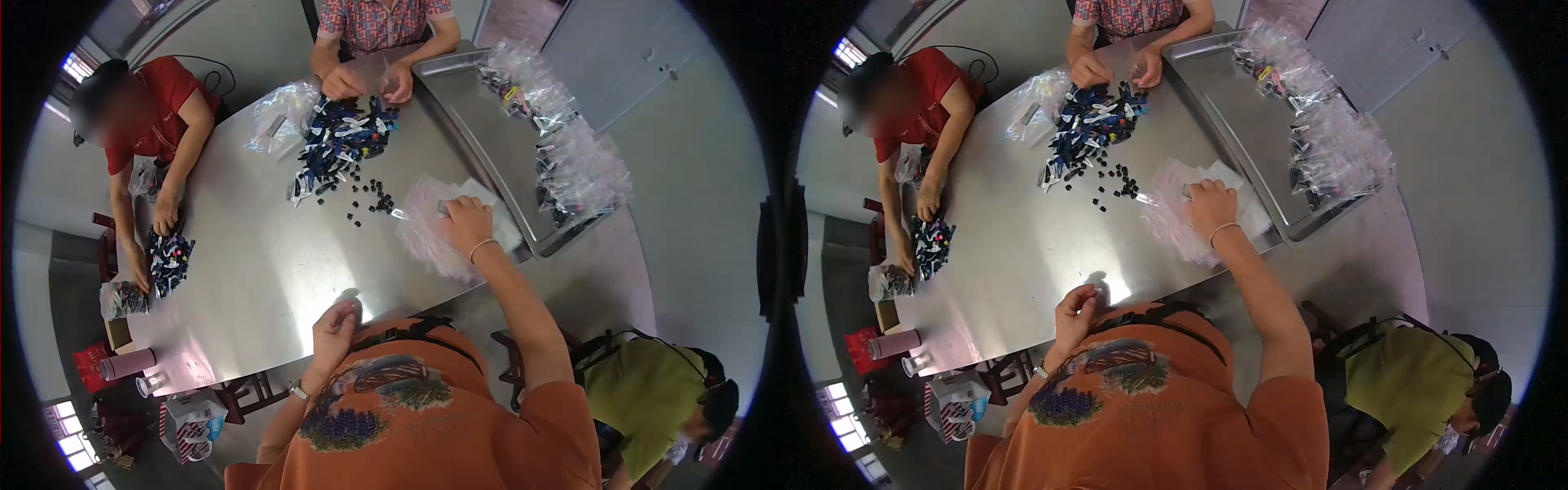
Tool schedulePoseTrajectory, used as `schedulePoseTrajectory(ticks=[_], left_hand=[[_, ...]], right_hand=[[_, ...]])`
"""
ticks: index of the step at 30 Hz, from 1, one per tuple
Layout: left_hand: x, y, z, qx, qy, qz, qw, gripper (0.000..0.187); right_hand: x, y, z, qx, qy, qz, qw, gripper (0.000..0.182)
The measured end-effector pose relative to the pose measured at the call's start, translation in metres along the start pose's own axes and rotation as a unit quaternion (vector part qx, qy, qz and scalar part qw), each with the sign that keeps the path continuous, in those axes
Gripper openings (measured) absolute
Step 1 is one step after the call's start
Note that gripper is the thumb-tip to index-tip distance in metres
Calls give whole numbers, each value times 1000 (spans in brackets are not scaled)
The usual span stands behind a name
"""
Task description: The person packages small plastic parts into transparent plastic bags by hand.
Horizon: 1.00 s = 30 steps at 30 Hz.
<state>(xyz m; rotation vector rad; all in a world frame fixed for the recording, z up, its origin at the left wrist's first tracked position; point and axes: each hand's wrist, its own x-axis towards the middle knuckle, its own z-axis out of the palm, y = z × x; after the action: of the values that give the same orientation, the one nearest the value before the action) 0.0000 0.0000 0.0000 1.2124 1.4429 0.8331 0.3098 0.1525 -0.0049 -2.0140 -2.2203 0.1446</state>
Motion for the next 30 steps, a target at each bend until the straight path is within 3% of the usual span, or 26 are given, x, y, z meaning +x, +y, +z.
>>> schedulePoseTrajectory(ticks=[2, 9, 18, 21, 25, 27, 30], left_hand=[[6, 1, 2, -28, 14, 23, 999, 24], [16, -19, -4, -52, 27, 18, 998, 24], [24, -9, -12, 4, 10, 49, 999, 23], [28, 1, -11, 11, 6, 61, 998, 22], [48, 35, -1, 35, -4, 80, 996, 21], [66, 47, 11, 84, -13, 140, 986, 21], [113, 59, 50, 176, -46, 305, 935, 23]], right_hand=[[0, 4, 4, 16, 22, 32, 999, 27], [-10, 0, 9, 64, 74, 15, 995, 25], [-6, -5, 20, 185, 88, 20, 979, 22], [-10, -9, 18, 222, 129, 6, 966, 20], [-14, -5, 8, 355, 177, 71, 915, 24], [-14, 5, 2, 380, 205, 107, 896, 24], [-18, 18, -8, 411, 188, 164, 877, 24]])
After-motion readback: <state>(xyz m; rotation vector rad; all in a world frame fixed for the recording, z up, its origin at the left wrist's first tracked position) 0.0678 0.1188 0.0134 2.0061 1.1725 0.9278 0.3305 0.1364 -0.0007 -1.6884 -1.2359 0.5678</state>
